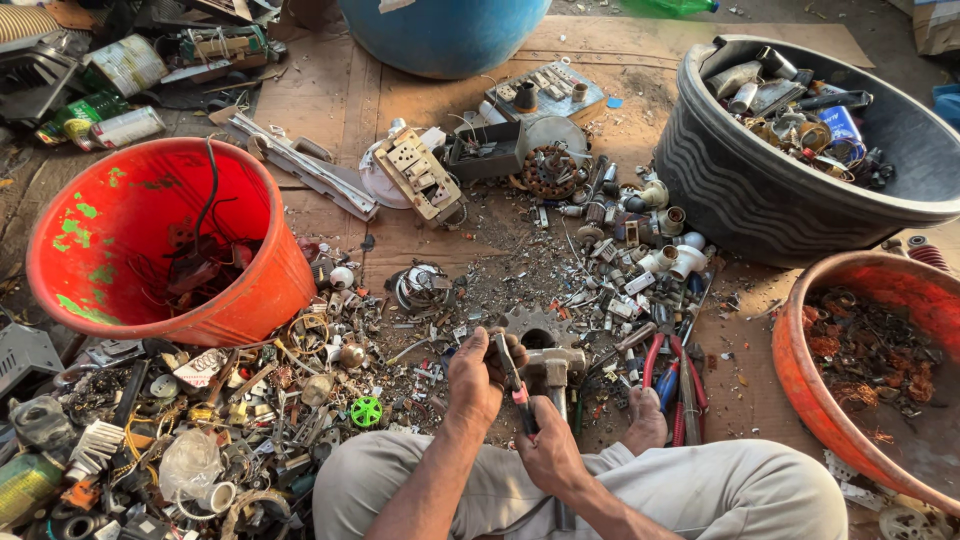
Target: The person sits on the floor and uses a hammer and pliers to dismantle a metal gear-like object. They repeatedly strike the object to break it apart and use pliers to pull off small metal pieces.
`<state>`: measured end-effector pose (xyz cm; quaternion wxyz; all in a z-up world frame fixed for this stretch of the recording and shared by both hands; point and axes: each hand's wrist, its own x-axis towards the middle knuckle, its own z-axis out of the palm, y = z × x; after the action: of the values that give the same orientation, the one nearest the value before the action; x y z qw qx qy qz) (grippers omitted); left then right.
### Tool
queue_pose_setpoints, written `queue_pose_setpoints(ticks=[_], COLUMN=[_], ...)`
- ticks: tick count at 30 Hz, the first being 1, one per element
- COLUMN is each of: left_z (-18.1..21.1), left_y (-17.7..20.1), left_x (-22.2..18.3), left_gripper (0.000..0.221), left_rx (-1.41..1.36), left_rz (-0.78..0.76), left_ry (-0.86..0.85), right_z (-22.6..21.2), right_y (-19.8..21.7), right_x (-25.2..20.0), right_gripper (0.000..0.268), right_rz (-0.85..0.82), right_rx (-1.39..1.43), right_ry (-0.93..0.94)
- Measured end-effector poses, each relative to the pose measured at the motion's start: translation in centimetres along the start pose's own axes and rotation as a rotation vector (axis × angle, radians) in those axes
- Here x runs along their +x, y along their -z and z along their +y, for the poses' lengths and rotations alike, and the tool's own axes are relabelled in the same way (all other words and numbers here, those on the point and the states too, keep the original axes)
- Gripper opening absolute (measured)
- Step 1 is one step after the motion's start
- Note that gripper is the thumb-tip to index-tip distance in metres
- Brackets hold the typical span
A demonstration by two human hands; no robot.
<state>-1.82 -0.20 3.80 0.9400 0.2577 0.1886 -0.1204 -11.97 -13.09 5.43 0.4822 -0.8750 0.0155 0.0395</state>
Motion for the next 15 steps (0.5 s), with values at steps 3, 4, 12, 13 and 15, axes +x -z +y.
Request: queue_pose_setpoints(ticks=[3,4,12,13,15], left_z=[-0.1,-0.1,0.6,0.7,0.7], left_y=[0.6,0.8,0.3,-0.1,-0.7], left_x=[0.2,0.4,0.2,-0.1,-0.3], left_gripper=[0.035,0.036,0.027,0.024,0.023], left_rx=[-0.029,-0.039,-0.071,-0.033,0.120], left_rz=[-0.008,-0.016,-0.058,0.008,0.101], left_ry=[0.022,0.030,-0.004,-0.039,-0.186], right_z=[0.5,0.6,0.8,0.8,0.5], right_y=[-0.3,-0.3,0.8,0.7,0.6], right_x=[-0.2,-0.1,0.8,0.8,0.8], right_gripper=[0.022,0.020,0.033,0.031,0.024], right_rz=[-0.059,-0.088,-0.376,-0.364,-0.291], right_rx=[0.011,0.016,0.672,0.629,0.392], right_ry=[-0.079,-0.129,-0.315,-0.308,-0.175])
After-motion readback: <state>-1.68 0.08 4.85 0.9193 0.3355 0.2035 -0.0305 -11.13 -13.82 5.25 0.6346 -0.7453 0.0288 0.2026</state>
